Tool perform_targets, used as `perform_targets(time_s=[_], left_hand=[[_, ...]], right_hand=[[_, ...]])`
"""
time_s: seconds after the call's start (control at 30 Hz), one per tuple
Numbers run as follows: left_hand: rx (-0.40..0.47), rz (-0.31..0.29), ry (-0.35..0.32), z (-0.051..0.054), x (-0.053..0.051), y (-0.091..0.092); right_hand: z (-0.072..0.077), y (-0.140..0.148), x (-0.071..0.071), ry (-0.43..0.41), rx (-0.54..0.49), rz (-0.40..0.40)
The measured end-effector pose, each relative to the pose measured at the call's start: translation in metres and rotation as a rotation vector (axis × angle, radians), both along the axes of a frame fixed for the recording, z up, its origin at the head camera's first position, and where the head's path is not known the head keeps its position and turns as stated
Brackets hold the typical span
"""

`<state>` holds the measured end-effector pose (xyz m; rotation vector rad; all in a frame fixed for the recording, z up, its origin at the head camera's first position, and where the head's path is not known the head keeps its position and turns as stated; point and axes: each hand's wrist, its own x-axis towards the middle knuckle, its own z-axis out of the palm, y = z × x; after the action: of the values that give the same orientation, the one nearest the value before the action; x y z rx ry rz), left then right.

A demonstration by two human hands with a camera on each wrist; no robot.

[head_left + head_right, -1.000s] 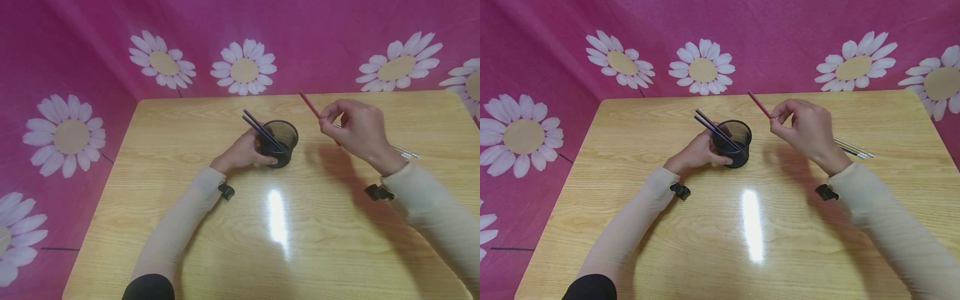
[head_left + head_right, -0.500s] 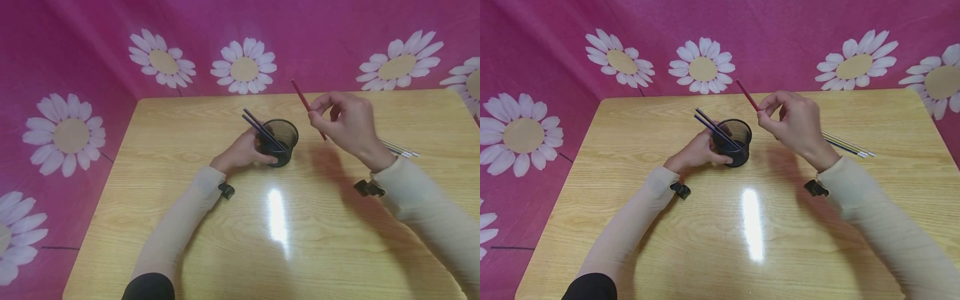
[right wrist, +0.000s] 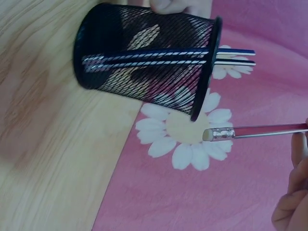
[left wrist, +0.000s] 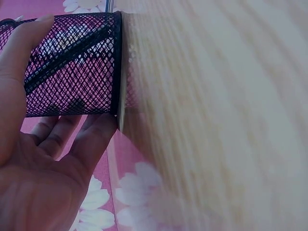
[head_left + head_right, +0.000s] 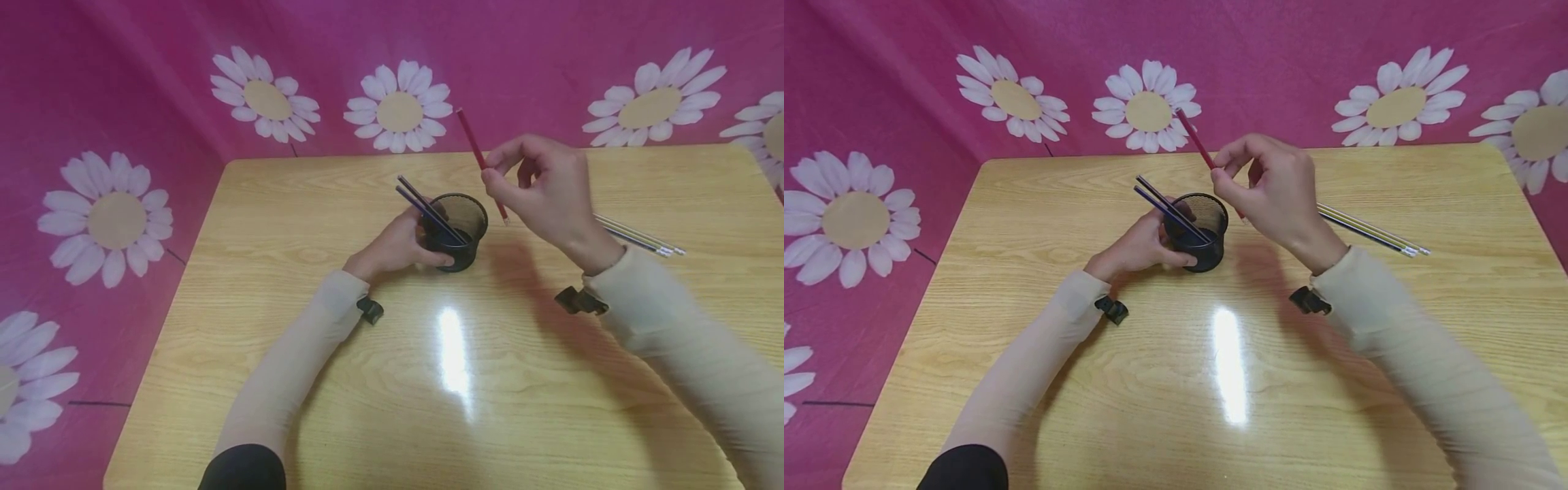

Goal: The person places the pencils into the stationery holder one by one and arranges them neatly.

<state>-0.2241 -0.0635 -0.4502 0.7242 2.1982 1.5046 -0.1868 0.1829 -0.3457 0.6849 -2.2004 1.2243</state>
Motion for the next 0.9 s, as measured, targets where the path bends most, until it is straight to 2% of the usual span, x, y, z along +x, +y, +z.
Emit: perform_targets(time_s=[0.2,0.4,0.67,0.9], left_hand=[[0.009,-0.003,-0.008,0.000,0.000,0.000],[-0.002,-0.005,-0.003,0.000,0.000,0.000],[0.020,-0.005,-0.013,-0.001,0.000,0.001],[0.001,-0.013,0.007,-0.001,-0.001,-0.001]], right_hand=[[0.003,-0.014,-0.003,0.037,-0.066,0.039],[-0.001,-0.024,-0.007,0.024,-0.115,0.056],[-0.014,-0.032,-0.013,-0.060,-0.163,0.025],[-0.025,-0.037,-0.013,-0.134,-0.136,-0.008]])
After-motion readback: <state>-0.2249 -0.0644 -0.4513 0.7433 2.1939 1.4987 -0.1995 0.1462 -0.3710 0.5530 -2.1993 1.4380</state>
